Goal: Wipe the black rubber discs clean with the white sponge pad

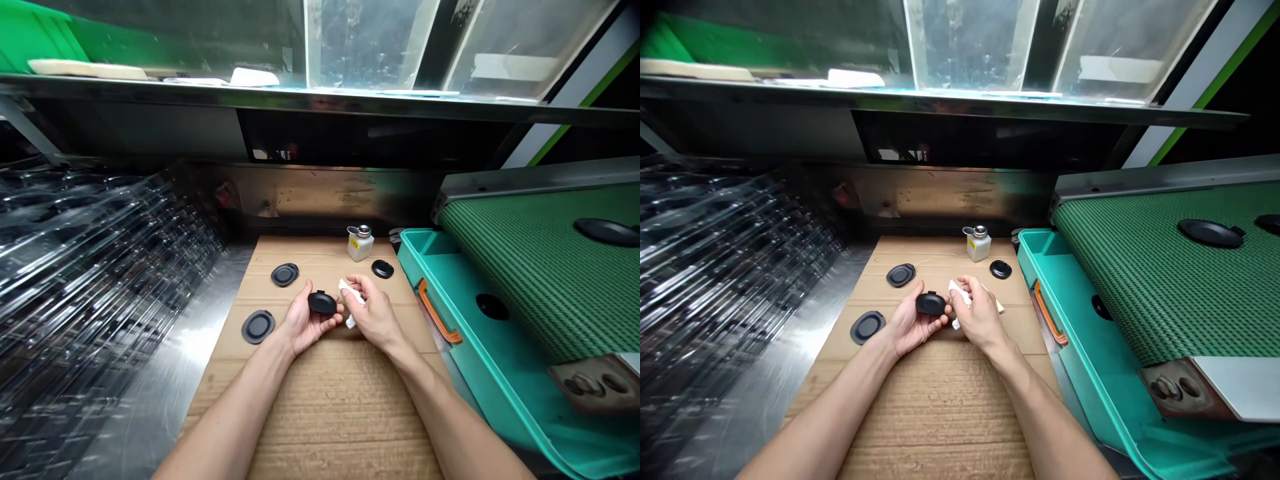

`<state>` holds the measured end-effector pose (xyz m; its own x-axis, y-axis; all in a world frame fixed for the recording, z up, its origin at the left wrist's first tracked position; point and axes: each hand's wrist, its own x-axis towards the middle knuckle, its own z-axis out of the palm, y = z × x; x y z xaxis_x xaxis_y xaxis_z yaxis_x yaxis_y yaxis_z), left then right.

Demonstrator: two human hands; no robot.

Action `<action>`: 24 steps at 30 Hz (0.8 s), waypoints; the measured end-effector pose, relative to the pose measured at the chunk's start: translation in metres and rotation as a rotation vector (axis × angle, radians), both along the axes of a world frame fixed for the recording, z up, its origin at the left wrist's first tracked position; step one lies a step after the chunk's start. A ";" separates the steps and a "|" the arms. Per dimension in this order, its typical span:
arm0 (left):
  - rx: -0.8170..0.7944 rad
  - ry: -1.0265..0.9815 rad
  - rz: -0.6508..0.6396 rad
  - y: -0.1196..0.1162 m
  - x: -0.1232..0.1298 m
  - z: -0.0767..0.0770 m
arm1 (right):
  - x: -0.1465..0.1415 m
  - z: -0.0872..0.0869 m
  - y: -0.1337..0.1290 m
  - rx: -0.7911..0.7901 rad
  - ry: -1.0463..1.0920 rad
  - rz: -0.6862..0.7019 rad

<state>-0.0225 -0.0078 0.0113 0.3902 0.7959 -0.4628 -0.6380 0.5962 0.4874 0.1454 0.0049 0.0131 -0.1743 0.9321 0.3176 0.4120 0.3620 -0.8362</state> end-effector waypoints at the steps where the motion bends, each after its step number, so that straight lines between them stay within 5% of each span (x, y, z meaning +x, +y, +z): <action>1: 0.025 0.021 -0.026 -0.001 0.002 -0.001 | -0.001 0.002 -0.002 0.016 -0.024 0.038; 7: 0.161 0.248 -0.112 -0.007 0.017 -0.001 | -0.002 0.004 -0.005 0.243 -0.218 0.134; 24: 0.203 0.492 0.009 -0.007 0.032 -0.008 | 0.000 0.005 -0.010 0.364 -0.593 0.127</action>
